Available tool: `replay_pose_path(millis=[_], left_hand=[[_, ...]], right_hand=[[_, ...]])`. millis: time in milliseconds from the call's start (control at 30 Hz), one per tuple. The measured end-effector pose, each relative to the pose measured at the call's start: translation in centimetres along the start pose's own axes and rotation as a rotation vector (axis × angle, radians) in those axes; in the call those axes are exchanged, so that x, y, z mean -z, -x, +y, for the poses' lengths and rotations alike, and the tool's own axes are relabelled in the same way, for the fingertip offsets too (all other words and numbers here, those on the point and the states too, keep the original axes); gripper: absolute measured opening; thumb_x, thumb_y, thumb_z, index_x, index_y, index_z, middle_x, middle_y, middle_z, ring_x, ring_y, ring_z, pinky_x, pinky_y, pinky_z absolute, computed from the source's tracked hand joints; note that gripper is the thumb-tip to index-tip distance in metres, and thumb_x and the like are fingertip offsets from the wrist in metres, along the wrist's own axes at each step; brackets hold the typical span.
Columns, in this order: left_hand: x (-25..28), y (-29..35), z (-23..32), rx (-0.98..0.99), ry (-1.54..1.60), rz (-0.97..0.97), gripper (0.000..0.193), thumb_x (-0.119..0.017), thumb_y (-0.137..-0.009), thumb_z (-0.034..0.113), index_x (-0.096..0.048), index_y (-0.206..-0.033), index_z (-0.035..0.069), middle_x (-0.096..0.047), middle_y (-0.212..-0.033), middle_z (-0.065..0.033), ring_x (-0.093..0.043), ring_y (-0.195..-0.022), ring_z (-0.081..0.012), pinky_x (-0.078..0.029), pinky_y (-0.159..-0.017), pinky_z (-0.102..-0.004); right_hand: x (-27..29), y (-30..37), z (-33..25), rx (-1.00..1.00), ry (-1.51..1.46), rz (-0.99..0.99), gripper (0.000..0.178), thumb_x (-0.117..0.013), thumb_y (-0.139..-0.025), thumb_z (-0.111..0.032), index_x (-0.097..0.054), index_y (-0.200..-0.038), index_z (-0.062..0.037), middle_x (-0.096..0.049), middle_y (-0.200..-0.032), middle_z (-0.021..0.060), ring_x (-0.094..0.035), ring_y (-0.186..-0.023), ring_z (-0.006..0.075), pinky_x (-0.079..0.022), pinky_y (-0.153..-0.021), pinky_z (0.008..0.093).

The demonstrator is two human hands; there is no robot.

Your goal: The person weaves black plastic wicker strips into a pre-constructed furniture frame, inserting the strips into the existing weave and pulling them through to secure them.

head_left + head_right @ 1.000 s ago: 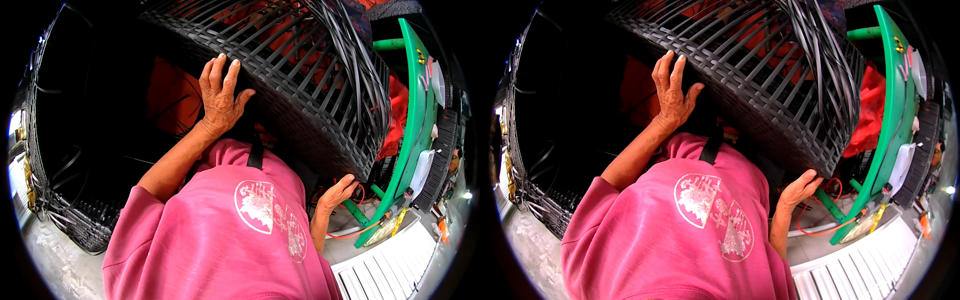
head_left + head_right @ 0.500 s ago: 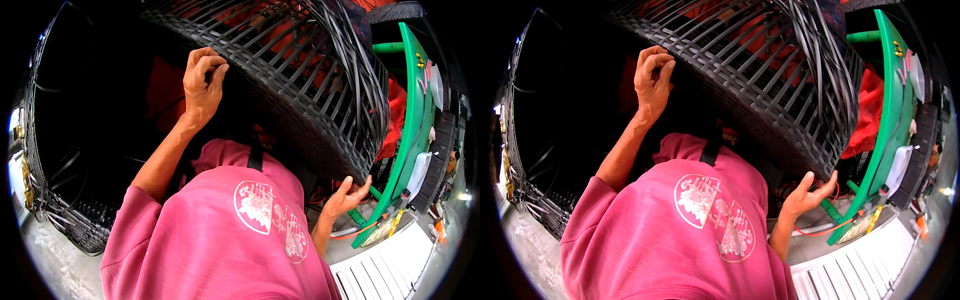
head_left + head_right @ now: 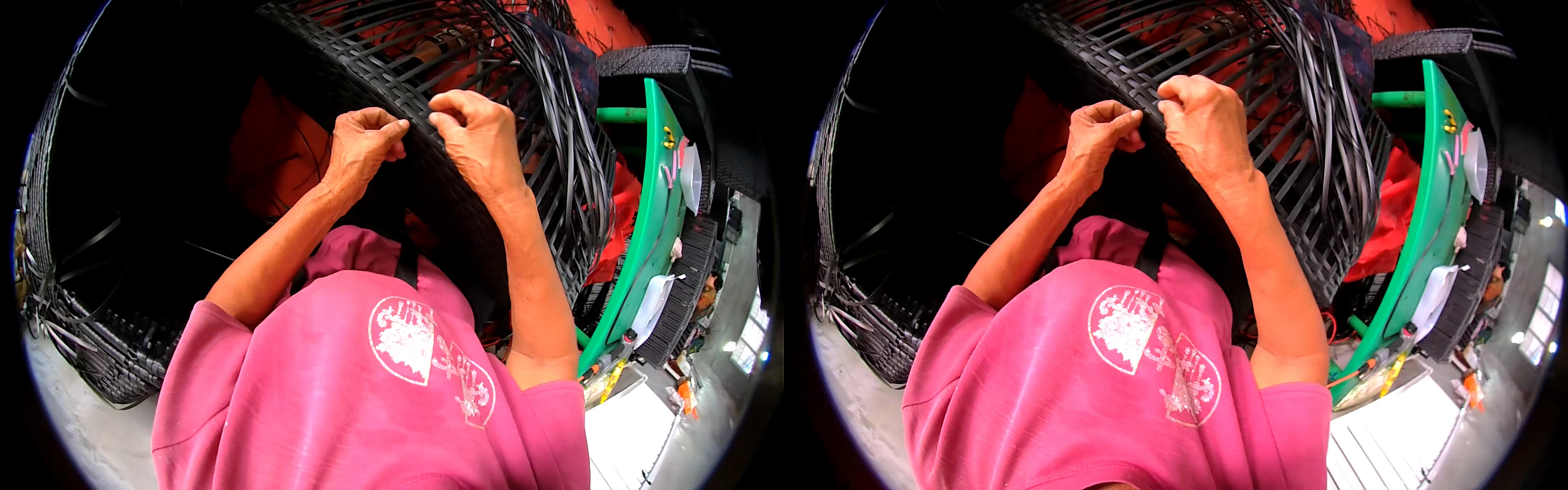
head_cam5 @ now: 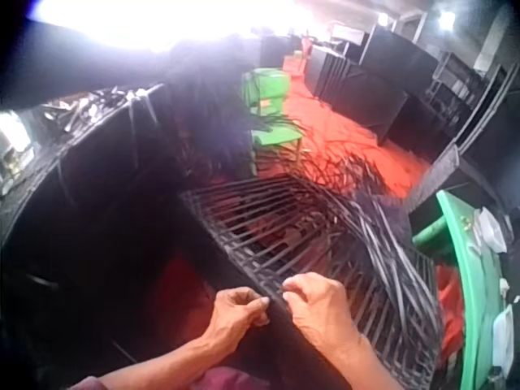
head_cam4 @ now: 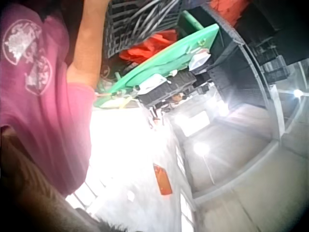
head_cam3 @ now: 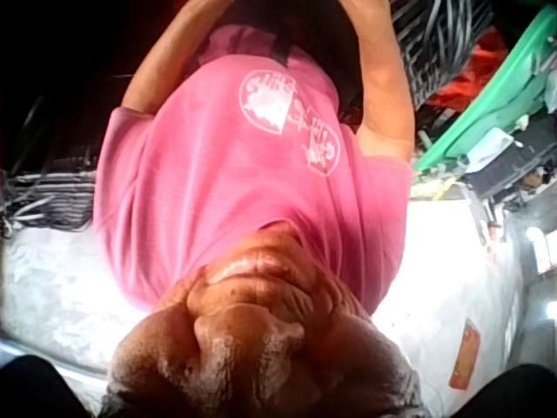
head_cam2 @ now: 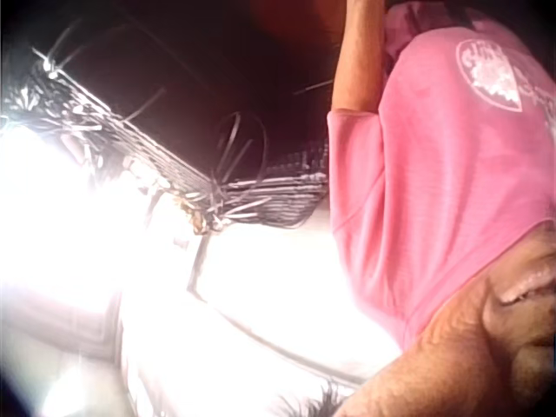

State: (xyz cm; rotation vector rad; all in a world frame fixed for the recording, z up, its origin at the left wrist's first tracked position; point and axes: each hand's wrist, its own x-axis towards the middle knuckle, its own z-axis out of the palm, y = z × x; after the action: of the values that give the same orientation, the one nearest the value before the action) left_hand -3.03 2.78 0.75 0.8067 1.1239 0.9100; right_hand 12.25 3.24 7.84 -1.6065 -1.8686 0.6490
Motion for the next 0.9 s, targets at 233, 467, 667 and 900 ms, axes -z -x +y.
replay_pose_path(millis=[233,467,667,900], left_hand=[[0.1,-0.4,0.0,0.027,0.011,-0.020,0.021,-0.064,-0.083,0.017,-0.061,-0.069,0.001,-0.060,-0.060,-0.0058,-0.058,-0.052,-0.0128,-0.047,-0.052,-0.0234],[0.7,-0.3,-0.1,-0.013,0.040,0.014,0.022,-0.063,-0.077,0.016,-0.060,-0.062,0.000,-0.058,-0.052,-0.0074,-0.053,-0.044,-0.0117,-0.041,-0.042,-0.0256],[-0.6,-0.8,1.0,0.072,-0.124,-0.057,0.020,-0.066,-0.075,0.017,-0.061,-0.065,0.000,-0.060,-0.057,-0.0075,-0.057,-0.050,-0.0131,-0.046,-0.047,-0.0257],[2.2,-1.0,1.3,0.017,0.052,-0.086,0.018,-0.063,-0.075,0.017,-0.061,-0.069,0.000,-0.057,-0.057,-0.0062,-0.055,-0.048,-0.0144,-0.047,-0.047,-0.0253]], right_hand=[[-0.6,-2.5,-1.7,0.045,0.449,-0.315,0.011,-0.059,-0.074,-0.011,-0.063,-0.073,-0.0007,-0.064,-0.077,0.0197,-0.063,-0.078,0.0352,-0.050,-0.071,0.0433],[-2.4,-3.1,-1.6,0.386,0.503,-0.231,0.012,-0.058,-0.072,-0.016,-0.052,-0.074,-0.0054,-0.056,-0.075,0.0182,-0.057,-0.069,0.0395,-0.046,-0.060,0.0509],[0.0,-5.0,-3.5,0.053,0.658,-0.573,0.024,-0.068,-0.067,-0.024,-0.064,-0.075,-0.0023,-0.063,-0.084,0.0221,-0.063,-0.083,0.0375,-0.052,-0.069,0.0461],[-3.5,-7.4,-4.9,0.066,0.638,-0.625,0.038,-0.073,-0.055,-0.029,-0.069,-0.083,-0.0041,-0.068,-0.084,0.0150,-0.067,-0.083,0.0298,-0.053,-0.069,0.0403]])
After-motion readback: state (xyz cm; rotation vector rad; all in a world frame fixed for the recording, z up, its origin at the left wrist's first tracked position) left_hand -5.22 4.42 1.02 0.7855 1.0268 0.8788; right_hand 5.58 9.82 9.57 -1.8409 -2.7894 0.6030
